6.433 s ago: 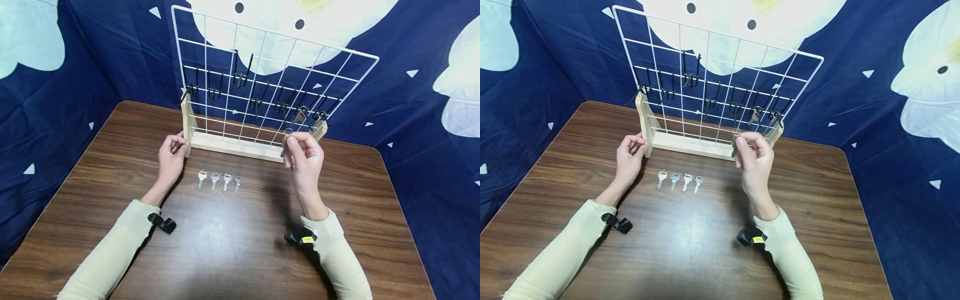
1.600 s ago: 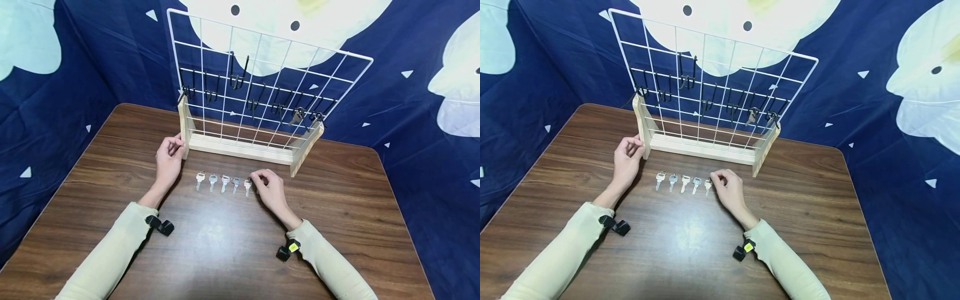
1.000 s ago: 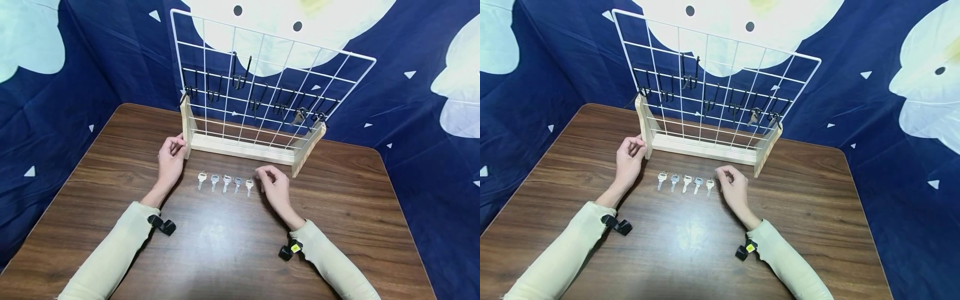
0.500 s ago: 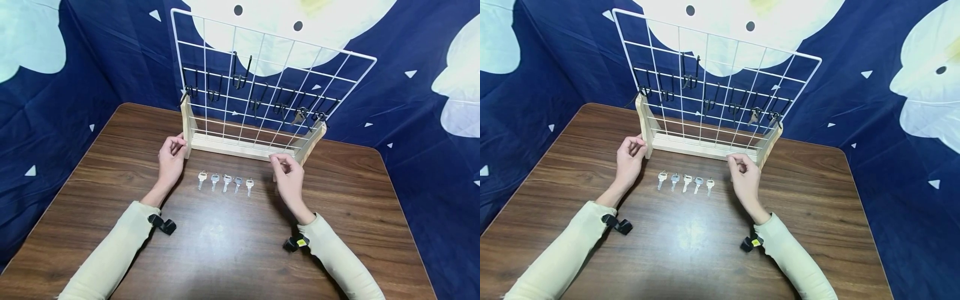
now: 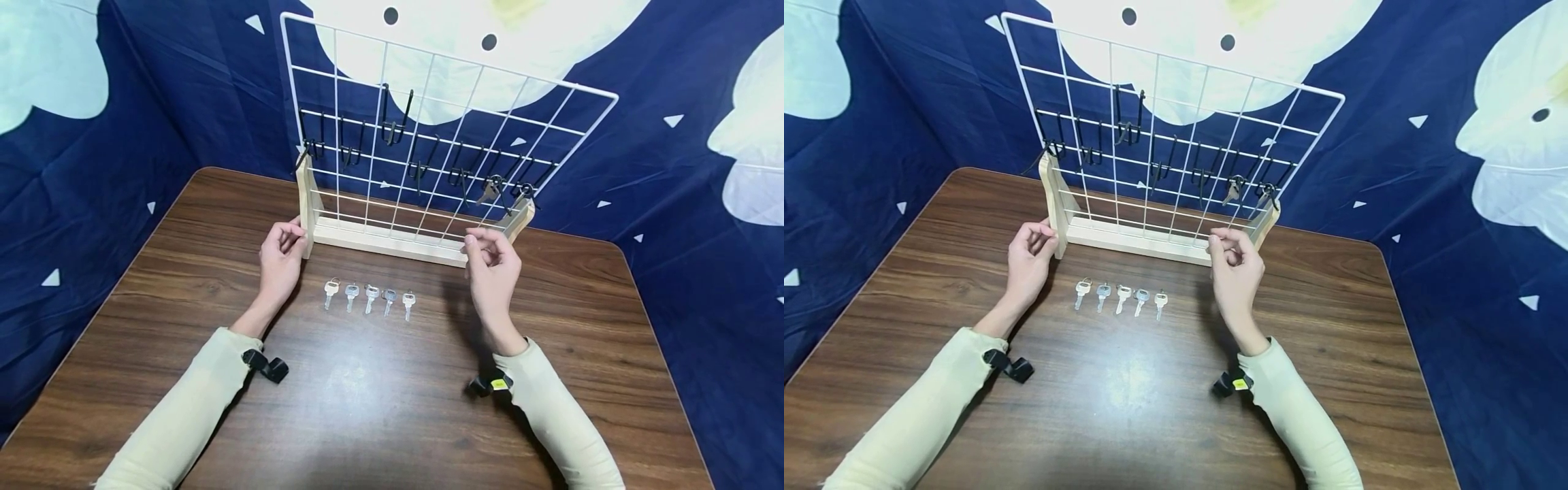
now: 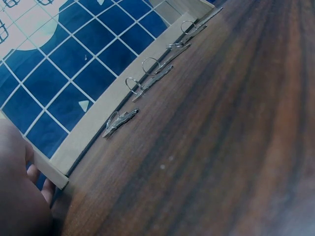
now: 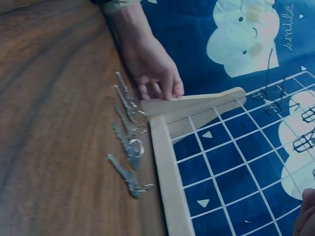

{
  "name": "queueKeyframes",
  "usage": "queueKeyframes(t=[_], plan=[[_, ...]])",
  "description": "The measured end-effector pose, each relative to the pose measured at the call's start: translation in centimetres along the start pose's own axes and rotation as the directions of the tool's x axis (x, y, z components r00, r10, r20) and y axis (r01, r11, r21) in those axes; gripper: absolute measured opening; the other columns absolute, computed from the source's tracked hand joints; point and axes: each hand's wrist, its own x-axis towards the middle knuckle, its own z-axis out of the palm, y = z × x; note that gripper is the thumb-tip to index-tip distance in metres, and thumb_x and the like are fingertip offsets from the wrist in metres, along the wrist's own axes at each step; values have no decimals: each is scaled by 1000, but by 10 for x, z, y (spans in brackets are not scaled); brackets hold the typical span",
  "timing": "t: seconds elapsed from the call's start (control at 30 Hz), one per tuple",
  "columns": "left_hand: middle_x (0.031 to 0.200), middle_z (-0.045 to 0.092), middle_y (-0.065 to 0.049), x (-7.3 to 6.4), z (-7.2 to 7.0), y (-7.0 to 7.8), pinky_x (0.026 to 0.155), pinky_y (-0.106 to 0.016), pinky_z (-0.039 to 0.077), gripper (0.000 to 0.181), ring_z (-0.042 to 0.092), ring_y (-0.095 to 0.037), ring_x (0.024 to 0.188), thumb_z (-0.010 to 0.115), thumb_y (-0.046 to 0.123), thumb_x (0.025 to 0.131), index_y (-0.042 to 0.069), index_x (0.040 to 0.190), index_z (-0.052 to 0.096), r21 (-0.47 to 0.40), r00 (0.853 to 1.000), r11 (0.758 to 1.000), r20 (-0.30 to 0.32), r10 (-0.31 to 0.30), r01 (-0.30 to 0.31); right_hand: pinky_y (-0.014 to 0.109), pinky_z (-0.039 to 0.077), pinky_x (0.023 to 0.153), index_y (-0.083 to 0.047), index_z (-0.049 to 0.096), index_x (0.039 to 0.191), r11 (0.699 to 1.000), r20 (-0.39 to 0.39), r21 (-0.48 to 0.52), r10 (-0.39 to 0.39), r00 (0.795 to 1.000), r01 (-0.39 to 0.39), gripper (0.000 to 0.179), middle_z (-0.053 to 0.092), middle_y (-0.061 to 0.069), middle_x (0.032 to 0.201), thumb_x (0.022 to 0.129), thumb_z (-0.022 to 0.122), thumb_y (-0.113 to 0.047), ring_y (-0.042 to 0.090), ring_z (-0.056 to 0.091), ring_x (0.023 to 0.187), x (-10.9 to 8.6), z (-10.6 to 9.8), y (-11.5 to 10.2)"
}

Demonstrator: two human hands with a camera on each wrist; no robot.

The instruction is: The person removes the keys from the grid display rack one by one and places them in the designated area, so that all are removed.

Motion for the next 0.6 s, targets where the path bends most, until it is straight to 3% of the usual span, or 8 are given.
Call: queueKeyframes(t=[0.17, 0.3, 0.47, 0.6], plan=[[156, 62, -26, 0, 0, 2, 123, -36, 51, 6, 60, -41, 145, 57, -15, 104, -10, 108, 58, 7, 1000, 1000, 2, -4, 4, 15, 37, 40, 16, 70, 110, 997, -83, 60, -45, 996, 50, 15, 71, 10, 75, 102, 74, 3, 4, 47, 45, 10, 2, -5], [155, 62, -26, 0, 0, 2, 122, -35, 52, 7, 61, -40, 144, 57, -16, 104, -10, 108, 58, 3, 1000, 1000, -1, -1, 1, 12, 39, 42, 9, 74, 105, 994, -174, 59, -81, 981, 92, 7, 72, 7, 73, 100, 75, 5, 2, 55, 48, 19, 5, -7], [155, 63, -26, 0, 1, 0, 122, -33, 52, 6, 61, -40, 143, 57, -15, 105, -10, 108, 58, -8, 1000, 1000, 0, 4, -4, 11, 46, 46, 12, 72, 104, 996, -286, 36, -69, 956, 83, 7, 74, -2, 73, 98, 75, 9, 2, 65, 55, 29, 10, -8], [154, 63, -26, 0, 1, 0, 122, -35, 52, 7, 61, -40, 144, 57, -16, 104, -9, 107, 58, -7, 1000, 1000, -1, 9, -9, 10, 45, 45, 5, 74, 103, 997, -323, 10, -69, 944, 76, 7, 76, -1, 79, 98, 76, 9, 0, 64, 53, 33, 13, -8]])
